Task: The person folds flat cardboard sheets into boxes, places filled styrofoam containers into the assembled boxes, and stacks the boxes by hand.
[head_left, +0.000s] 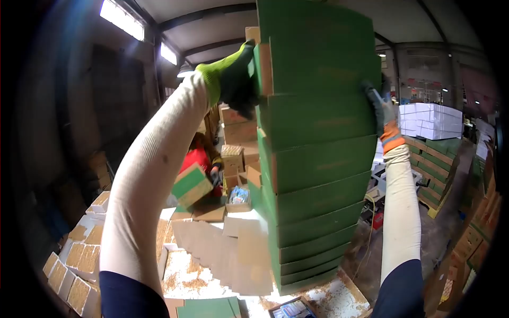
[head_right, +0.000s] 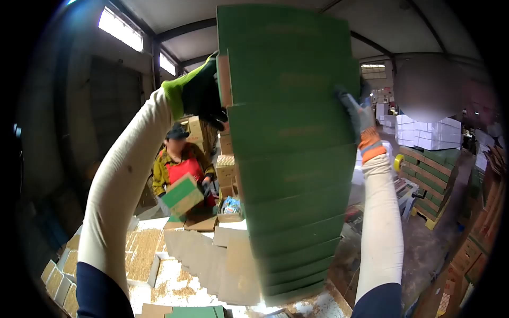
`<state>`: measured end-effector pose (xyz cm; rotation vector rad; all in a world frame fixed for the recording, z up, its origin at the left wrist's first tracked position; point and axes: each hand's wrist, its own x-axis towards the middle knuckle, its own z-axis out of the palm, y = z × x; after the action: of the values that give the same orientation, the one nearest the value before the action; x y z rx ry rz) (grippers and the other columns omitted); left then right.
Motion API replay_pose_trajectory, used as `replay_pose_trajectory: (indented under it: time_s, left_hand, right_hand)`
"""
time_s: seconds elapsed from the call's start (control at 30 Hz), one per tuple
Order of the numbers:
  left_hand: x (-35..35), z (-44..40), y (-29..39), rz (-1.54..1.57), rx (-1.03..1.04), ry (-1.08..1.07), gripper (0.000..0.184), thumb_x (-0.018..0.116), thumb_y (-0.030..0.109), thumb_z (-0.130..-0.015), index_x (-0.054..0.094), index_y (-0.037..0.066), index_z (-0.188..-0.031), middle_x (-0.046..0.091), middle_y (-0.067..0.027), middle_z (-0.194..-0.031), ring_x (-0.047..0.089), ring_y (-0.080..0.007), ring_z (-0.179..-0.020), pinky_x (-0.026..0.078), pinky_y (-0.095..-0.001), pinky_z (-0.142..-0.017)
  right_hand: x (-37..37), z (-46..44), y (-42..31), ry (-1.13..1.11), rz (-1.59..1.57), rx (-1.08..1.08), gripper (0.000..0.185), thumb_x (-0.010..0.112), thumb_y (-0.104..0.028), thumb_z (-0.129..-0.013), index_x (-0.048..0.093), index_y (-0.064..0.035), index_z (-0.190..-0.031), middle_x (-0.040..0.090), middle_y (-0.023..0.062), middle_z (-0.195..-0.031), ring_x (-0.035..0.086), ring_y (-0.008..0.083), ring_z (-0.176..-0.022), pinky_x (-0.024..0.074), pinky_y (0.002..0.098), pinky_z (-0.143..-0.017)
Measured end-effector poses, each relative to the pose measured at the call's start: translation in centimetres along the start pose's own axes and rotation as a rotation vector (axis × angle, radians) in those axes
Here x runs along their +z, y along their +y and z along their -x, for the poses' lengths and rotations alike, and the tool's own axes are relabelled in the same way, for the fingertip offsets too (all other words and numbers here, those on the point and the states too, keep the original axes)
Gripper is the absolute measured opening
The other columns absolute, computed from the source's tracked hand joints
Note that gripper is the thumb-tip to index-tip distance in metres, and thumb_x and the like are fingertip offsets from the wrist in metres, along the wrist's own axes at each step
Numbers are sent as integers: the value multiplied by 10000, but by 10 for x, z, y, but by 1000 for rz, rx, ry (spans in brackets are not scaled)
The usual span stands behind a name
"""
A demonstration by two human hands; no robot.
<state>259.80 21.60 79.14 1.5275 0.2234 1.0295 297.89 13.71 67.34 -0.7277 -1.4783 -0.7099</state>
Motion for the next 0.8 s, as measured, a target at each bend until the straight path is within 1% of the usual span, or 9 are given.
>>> replay_pose_trajectory:
  time_s: [0.03, 0.13, 0.17, 0.37, 0.47, 0.53, 0.67, 0.77, 0.8]
  left_hand:
    - [3, -1, -3, -65, 16, 30, 734, 655, 429, -862, 410, 48, -1439, 456, -186, -1481, 454, -303, -1343, 371, -427, -1122]
    - [8, -3, -13, -239, 84, 78, 821, 701, 410, -824, 350, 44, -1469, 413, -195, -1507, 420, -306, -1372, 353, -423, -1137]
    - [6, -2, -17, -298, 116, 83, 852, 716, 403, -811, 330, 42, -1479, 399, -199, -1516, 408, -307, -1381, 346, -421, -1142]
    - [-33, 52, -89, -574, 372, 41, 1055, 807, 364, -736, 209, 33, -1539, 314, -218, -1570, 340, -314, -1438, 309, -414, -1172]
    - [-73, 162, -203, -660, 237, -68, 1164, 853, 344, -698, 148, 29, -1569, 272, -228, -1596, 306, -318, -1466, 291, -410, -1186]
    - [-93, 254, -310, -703, -65, -168, 1238, 883, 331, -673, 108, 26, -1589, 243, -234, -1614, 283, -320, -1485, 279, -408, -1196]
    - [-59, 365, -453, -1002, -630, -264, 1339, 897, 502, -621, 123, -84, -1544, 222, -344, -1568, 262, -407, -1475, 272, -426, -1192]
    - [-13, 396, -606, -832, -359, 27, 1161, 784, 538, -747, 183, -57, -1543, 248, -375, -1532, 249, -510, -1436, 289, -506, -1171]
    - [5, 389, -619, -895, -350, 153, 996, 767, 488, -765, 298, -11, -1489, 332, -343, -1474, 396, -485, -1313, 409, -483, -1055]
  right_hand:
    - [1, 1, 0, -33, -168, 178, 362, 515, -80, -1007, 592, -84, -1361, 606, 112, -1340, 608, 211, -1185, 490, 311, -1016]
    - [-3, 4, 3, -178, -99, 66, 432, 475, -94, -1015, 520, -109, -1445, 529, 127, -1452, 529, 251, -1308, 426, 339, -1093]
    - [0, 3, 2, -159, -189, 225, 431, 468, -97, -1018, 514, -93, -1446, 536, 138, -1440, 537, 259, -1298, 422, 346, -1096]
    - [-3, -9, 30, -35, -29, 151, 425, 454, -279, -1060, 561, -52, -1402, 599, 107, -1389, 561, 188, -1269, 410, 293, -1087]
    - [-30, -11, 53, -109, 93, 82, 416, 389, -196, -1069, 522, -10, -1416, 558, 142, -1426, 523, 226, -1308, 382, 320, -1121]
    - [-73, -14, 99, -203, 445, -226, 438, 399, -113, -1047, 445, 19, -1462, 520, 169, -1454, 494, 271, -1331, 363, 351, -1143]
    - [-93, -15, 85, -175, 639, -198, 443, 405, -127, -1047, 441, 18, -1465, 516, 165, -1458, 495, 265, -1330, 364, 347, -1141]
    - [-108, -11, 93, -175, 714, -179, 448, 410, -138, -1048, 438, 17, -1467, 514, 162, -1462, 496, 261, -1330, 364, 343, -1139]
    - [-107, -10, 91, -179, 728, -181, 449, 411, -141, -1048, 437, 17, -1468, 513, 161, -1463, 497, 260, -1330, 364, 342, -1139]
